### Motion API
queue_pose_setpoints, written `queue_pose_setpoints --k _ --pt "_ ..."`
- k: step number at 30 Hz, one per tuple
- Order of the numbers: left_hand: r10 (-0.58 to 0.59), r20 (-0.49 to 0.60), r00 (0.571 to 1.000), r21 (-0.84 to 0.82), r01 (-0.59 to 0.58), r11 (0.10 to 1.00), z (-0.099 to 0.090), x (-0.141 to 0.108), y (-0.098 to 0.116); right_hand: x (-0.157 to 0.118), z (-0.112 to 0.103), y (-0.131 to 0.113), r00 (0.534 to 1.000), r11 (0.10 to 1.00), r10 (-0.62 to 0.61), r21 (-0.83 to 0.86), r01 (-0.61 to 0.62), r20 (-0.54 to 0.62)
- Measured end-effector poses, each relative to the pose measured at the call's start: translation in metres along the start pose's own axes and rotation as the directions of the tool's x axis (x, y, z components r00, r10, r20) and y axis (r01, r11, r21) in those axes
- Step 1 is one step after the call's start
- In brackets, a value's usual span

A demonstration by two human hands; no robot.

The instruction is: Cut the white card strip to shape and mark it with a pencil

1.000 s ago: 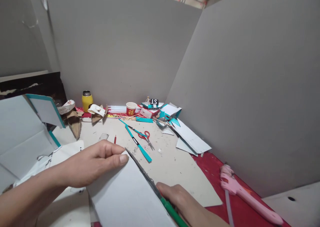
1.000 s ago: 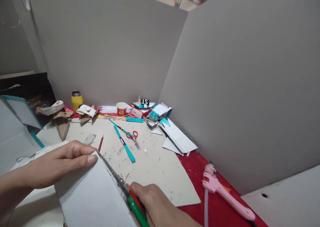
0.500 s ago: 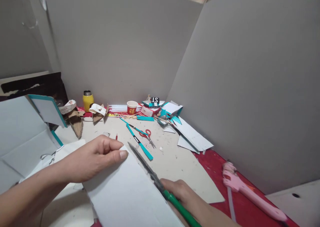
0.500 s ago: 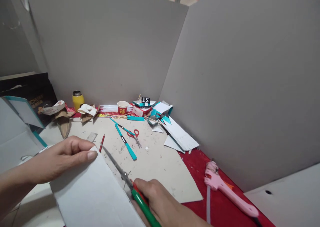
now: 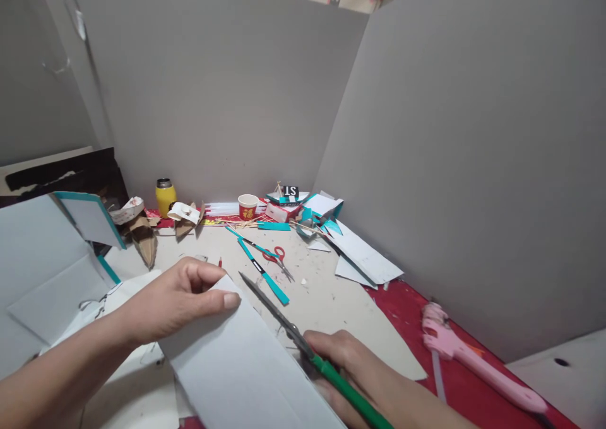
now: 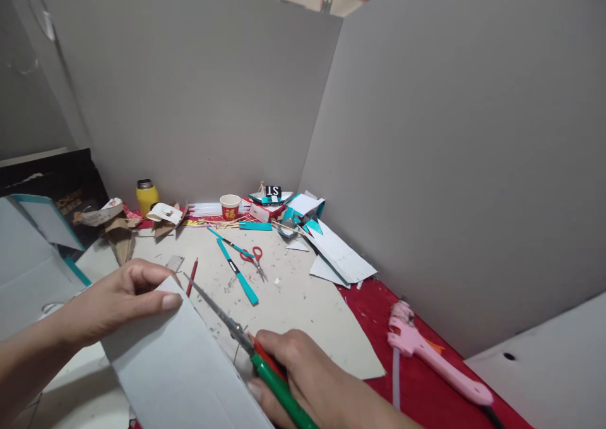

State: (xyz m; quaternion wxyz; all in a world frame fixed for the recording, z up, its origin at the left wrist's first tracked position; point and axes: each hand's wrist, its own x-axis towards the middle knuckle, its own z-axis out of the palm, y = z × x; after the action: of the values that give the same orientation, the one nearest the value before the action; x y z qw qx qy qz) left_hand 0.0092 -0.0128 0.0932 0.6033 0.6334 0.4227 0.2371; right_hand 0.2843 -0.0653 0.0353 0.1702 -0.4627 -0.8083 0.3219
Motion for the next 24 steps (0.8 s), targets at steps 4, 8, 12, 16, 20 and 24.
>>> queue_pose_setpoints --k 4,8,12,16,20,24 --pt "-0.016 -0.013 1.000 -0.005 0.016 1.000 0.000 -0.002 0.004 0.000 -0.001 -0.004 0.999 1.000 0.012 0.000 -0.012 0.046" --pt "-0.014 -0.024 1.000 -0.016 0.013 1.000 -0.002 -0.005 0.006 0.002 -0.006 -0.001 0.998 1.000 0.005 -0.008 -0.005 0.069" --pt "-0.024 -0.069 0.997 0.046 0.027 0.999 -0.005 -0.006 0.005 0.006 -0.013 0.005 0.991 0.994 -0.103 0.039 0.100 0.086" --pt "-0.038 -0.076 0.996 0.047 0.042 0.998 -0.004 -0.006 0.005 0.007 -0.016 0.004 0.982 0.984 -0.173 0.050 0.170 0.071" --pt "-0.003 -0.079 0.997 0.024 0.005 1.000 0.001 -0.006 0.007 0.006 -0.014 0.000 0.988 0.991 -0.133 0.001 0.133 0.075" --pt "0.097 -0.066 0.993 0.075 -0.092 0.993 0.003 -0.005 0.007 0.006 -0.011 -0.001 0.993 0.991 -0.110 -0.070 0.112 0.031"
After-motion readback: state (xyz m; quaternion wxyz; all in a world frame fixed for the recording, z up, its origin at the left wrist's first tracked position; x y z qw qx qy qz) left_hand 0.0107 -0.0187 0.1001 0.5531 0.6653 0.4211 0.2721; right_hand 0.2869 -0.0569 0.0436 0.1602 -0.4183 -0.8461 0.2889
